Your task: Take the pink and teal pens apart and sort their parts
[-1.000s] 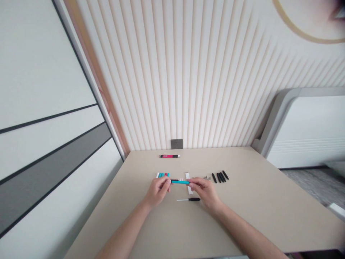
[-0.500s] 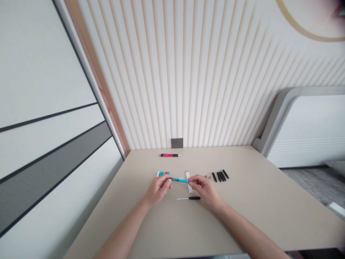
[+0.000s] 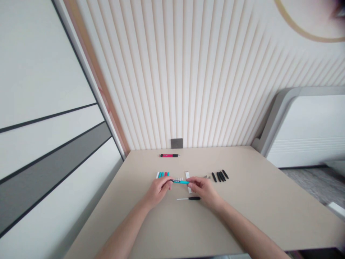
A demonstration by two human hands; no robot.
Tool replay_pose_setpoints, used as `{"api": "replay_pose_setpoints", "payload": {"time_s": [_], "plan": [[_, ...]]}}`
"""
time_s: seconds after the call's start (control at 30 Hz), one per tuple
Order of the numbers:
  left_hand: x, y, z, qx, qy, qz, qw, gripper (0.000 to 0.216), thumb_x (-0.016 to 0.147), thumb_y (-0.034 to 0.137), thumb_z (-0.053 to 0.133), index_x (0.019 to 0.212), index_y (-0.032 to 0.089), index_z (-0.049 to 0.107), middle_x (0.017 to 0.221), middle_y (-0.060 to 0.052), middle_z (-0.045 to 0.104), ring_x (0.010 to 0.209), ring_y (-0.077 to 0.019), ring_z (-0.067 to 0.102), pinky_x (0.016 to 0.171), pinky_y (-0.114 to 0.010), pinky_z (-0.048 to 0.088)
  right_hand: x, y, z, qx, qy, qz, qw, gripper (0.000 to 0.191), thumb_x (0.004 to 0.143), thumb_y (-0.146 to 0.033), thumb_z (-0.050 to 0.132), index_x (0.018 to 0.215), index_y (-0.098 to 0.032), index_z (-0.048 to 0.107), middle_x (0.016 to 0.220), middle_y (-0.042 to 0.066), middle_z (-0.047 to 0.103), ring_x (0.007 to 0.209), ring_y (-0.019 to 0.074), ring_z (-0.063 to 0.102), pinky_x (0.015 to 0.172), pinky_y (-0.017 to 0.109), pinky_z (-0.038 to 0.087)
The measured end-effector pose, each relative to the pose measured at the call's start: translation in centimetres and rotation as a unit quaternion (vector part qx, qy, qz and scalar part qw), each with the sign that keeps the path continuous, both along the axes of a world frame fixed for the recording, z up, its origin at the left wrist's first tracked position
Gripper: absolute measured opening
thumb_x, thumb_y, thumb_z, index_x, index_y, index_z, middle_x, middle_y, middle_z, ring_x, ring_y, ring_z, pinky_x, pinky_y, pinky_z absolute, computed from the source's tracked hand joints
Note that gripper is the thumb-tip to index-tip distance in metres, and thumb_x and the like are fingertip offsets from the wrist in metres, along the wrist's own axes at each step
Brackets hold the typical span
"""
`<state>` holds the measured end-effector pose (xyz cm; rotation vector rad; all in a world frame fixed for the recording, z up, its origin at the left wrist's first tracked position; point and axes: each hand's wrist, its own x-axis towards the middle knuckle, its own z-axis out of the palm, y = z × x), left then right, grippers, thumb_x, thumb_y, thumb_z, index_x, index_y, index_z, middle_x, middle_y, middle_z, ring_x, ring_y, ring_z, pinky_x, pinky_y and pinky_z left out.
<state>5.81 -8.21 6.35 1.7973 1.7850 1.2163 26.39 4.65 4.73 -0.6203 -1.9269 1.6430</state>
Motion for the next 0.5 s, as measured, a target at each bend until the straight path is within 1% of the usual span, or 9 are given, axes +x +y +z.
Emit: {"api": "replay_pose_setpoints", "payload": {"time_s": [0.1, 0.23, 0.33, 0.43, 0.5], "plan": [[-0.3, -0.2, 0.1, 0.036, 0.042, 0.005, 0.998, 0.031, 0.097, 0.038, 0.043, 0.09, 0.018, 0.066, 0.066, -0.001, 0.064, 0.059, -0.0135, 0.056, 0.064, -0.025, 0.045, 0.2, -0.5, 0.8, 0.005, -0.018, 0.035, 0.999, 0.042, 0.079, -0.052, 0.064, 0.097, -0.016, 0.072, 0.062, -0.002, 0.057, 0.059, 0.0123, 0.049, 0.055, 0.024, 0.04], [-0.4, -0.3, 0.2, 0.06, 0.056, 0.018, 0.996, 0.033, 0.097, 0.037, 0.043, 0.082, 0.017, 0.064, 0.064, -0.001, 0.063, 0.057, -0.0128, 0.055, 0.061, -0.023, 0.044, 0.4, -0.9, 1.4, 0.029, -0.022, 0.066, 0.997, 0.039, 0.081, -0.051, 0.062, 0.097, -0.017, 0.072, 0.066, -0.001, 0.059, 0.06, 0.0126, 0.05, 0.056, 0.024, 0.04], [-0.4, -0.5, 0.6, 0.069, 0.049, 0.028, 0.996, 0.033, 0.097, 0.037, 0.042, 0.087, 0.017, 0.066, 0.065, -0.002, 0.064, 0.058, -0.0131, 0.057, 0.059, -0.023, 0.044, 0.4, -0.8, 1.1, 0.041, -0.023, 0.04, 0.998, 0.037, 0.083, -0.05, 0.06, 0.096, -0.018, 0.073, 0.072, 0.001, 0.062, 0.064, 0.0145, 0.053, 0.059, 0.025, 0.043], [-0.7, -0.9, 1.5, 0.091, 0.05, 0.064, 0.993, 0.031, 0.097, 0.037, 0.042, 0.097, 0.017, 0.065, 0.075, -0.004, 0.067, 0.067, -0.0155, 0.062, 0.064, -0.024, 0.048, 0.5, -0.3, 0.7, 0.106, -0.042, -0.006, 0.993, 0.035, 0.086, -0.047, 0.057, 0.097, -0.018, 0.072, 0.078, 0.003, 0.066, 0.069, 0.0166, 0.056, 0.065, 0.028, 0.045], [-1.3, -1.3, 2.2, 0.105, 0.072, 0.096, 0.987, 0.029, 0.096, 0.035, 0.042, 0.101, 0.017, 0.065, 0.085, -0.006, 0.069, 0.077, -0.0172, 0.064, 0.069, -0.025, 0.049, 0.7, -0.1, 0.6, 0.147, -0.055, -0.016, 0.987, 0.033, 0.088, -0.044, 0.055, 0.101, -0.018, 0.071, 0.08, 0.003, 0.068, 0.071, 0.017, 0.056, 0.067, 0.028, 0.045]]}}
